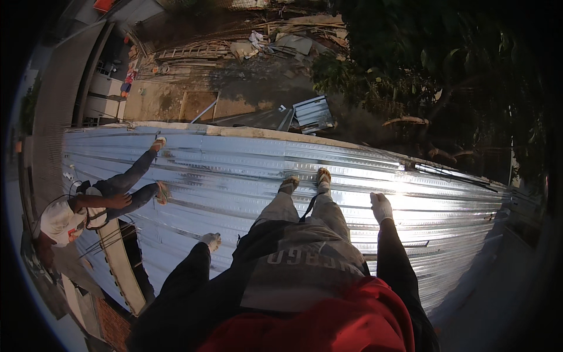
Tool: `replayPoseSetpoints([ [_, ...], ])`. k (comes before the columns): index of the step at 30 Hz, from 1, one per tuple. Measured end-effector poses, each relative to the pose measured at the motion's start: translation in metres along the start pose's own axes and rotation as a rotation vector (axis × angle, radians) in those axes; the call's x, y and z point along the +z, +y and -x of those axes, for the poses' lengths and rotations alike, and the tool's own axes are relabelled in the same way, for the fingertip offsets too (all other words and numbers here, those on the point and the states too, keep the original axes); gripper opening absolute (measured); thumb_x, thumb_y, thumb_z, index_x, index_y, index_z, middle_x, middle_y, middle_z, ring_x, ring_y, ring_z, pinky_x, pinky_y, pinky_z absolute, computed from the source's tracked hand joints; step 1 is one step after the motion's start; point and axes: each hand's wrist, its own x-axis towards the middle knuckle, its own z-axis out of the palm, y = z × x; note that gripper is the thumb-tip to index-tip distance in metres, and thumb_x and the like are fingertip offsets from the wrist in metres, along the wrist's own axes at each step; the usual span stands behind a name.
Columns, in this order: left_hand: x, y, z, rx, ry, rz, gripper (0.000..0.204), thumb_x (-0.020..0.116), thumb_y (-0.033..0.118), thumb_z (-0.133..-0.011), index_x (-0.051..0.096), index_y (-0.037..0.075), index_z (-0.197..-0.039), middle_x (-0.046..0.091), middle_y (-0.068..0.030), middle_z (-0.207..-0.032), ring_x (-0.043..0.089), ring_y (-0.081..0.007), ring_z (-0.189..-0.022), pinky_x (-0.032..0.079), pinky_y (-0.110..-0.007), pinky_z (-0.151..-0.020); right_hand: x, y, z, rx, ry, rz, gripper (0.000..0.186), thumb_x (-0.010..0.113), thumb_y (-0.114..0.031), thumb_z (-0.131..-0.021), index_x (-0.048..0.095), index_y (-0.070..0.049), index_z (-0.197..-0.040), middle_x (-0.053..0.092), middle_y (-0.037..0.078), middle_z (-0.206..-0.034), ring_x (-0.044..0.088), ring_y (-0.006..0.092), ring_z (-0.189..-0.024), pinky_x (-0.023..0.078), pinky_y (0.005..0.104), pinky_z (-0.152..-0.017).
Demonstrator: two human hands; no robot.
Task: The person puts on gloves and then works with others to position and install metal roofing sheets on a roof structure.
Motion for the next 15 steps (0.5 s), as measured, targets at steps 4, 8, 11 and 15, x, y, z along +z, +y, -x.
replayPoseSetpoints([
  [4,-0.077,0.102,-0.078,0.255,-0.033,-1.257,0.031,0.052,0.034,-0.100,0.067,0.008,-0.110,0.073,-0.0144,-0.103,0.070,-0.0326,-0.086,0.056,-0.048,-0.076,0.013,0.043,0.089,0.171,0.206,-0.367,0.047,0.055,-0.042,-0.098,0.067,0.003,-0.100,0.066,0.010,-0.082,0.059,0.0187,-0.070,0.049,0.0371,-0.070],
  [8,-0.027,0.361,-0.098,0.788,0.373,-0.952,0.055,0.048,0.049,-0.099,0.070,0.002,-0.117,0.067,-0.0259,-0.124,0.063,-0.0429,-0.118,0.049,-0.047,-0.100,0.062,0.140,0.194,0.446,0.375,-0.348,0.052,0.056,-0.048,-0.097,0.070,0.002,-0.100,0.072,0.020,-0.094,0.069,0.0328,-0.085,0.051,0.0442,-0.082],
  [11,-0.048,0.523,-0.073,1.074,0.187,-0.359,0.038,0.049,0.035,-0.106,0.069,0.004,-0.114,0.074,-0.0149,-0.101,0.069,-0.0285,-0.096,0.052,-0.039,-0.087,0.138,0.134,0.222,0.522,0.299,-0.327,0.059,0.054,-0.052,-0.097,0.071,0.001,-0.115,0.071,0.026,-0.117,0.065,0.0404,-0.116,0.049,0.0452,-0.101],
  [15,0.162,0.628,0.124,1.035,-0.178,-0.384,0.028,0.050,0.030,-0.109,0.066,0.008,-0.110,0.070,-0.0021,-0.105,0.065,-0.0117,-0.086,0.051,-0.030,-0.074,0.216,0.134,0.326,0.763,0.346,-0.549,0.058,0.054,-0.050,-0.097,0.069,0.002,-0.118,0.071,0.026,-0.115,0.066,0.0408,-0.114,0.049,0.0459,-0.099],
])
